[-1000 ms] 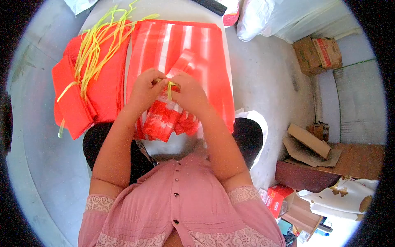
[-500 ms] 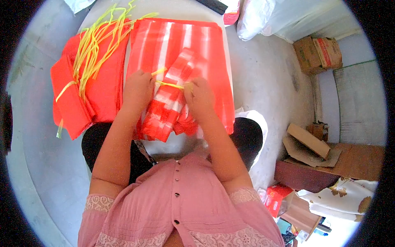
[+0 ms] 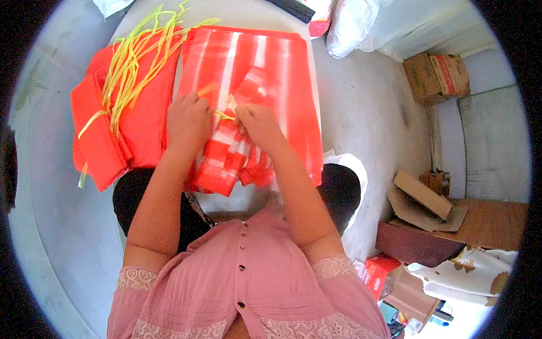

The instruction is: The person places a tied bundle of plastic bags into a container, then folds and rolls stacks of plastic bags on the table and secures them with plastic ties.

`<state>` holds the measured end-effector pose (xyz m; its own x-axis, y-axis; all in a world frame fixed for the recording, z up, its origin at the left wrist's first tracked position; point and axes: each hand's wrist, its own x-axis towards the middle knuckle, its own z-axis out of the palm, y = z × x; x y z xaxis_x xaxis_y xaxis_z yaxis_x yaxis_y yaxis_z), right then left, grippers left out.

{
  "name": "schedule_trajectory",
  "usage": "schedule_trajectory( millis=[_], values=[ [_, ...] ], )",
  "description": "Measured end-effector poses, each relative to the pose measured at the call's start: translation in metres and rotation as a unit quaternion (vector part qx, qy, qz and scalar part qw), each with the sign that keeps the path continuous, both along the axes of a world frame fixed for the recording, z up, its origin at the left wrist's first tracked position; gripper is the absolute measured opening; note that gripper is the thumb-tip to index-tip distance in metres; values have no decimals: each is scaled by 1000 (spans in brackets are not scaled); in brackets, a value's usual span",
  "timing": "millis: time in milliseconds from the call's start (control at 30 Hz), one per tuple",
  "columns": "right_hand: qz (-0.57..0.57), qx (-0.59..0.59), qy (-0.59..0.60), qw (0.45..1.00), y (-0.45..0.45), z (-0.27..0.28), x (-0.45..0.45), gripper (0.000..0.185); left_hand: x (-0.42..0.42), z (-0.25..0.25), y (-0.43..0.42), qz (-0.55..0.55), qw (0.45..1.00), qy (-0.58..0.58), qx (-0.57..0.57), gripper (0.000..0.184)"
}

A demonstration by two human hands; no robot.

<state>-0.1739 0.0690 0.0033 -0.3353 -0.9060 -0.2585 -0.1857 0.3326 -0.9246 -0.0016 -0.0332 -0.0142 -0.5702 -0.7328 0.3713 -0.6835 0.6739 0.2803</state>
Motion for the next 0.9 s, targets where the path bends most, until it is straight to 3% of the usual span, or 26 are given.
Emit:
schedule_trajectory(
  millis=[100, 200, 300, 433, 600, 700, 800, 900],
  values=[
    [0, -27, 50, 998, -2, -11, 1, 23, 10, 21, 0, -45, 984, 114, -127, 18],
    [3, -52, 64, 997, -4, -24, 3, 14, 13, 25, -3, -97, 955, 132, 247, 19],
    [18, -46, 84, 995, -2, -23, 6, 21, 8, 19, 7, -199, 872, 235, 381, 20],
    [24, -123, 118, 985, 1, -36, 8, 24, 4, 14, 14, -233, 835, 242, 436, 15],
    [20, -71, 167, 983, 7, -22, 12, 22, -1, 5, 2, -219, 769, 384, 461, 22],
    [11, -103, 164, 981, 10, -18, 16, 24, -6, 2, 4, -216, 885, 305, 277, 30],
    [17, -122, 164, 979, 9, -19, 15, 25, -11, 4, 14, -222, 918, 241, 225, 29],
    [15, -108, 148, 983, 10, -20, 12, 26, -10, 12, 13, -185, 925, 171, 284, 24]
  ],
)
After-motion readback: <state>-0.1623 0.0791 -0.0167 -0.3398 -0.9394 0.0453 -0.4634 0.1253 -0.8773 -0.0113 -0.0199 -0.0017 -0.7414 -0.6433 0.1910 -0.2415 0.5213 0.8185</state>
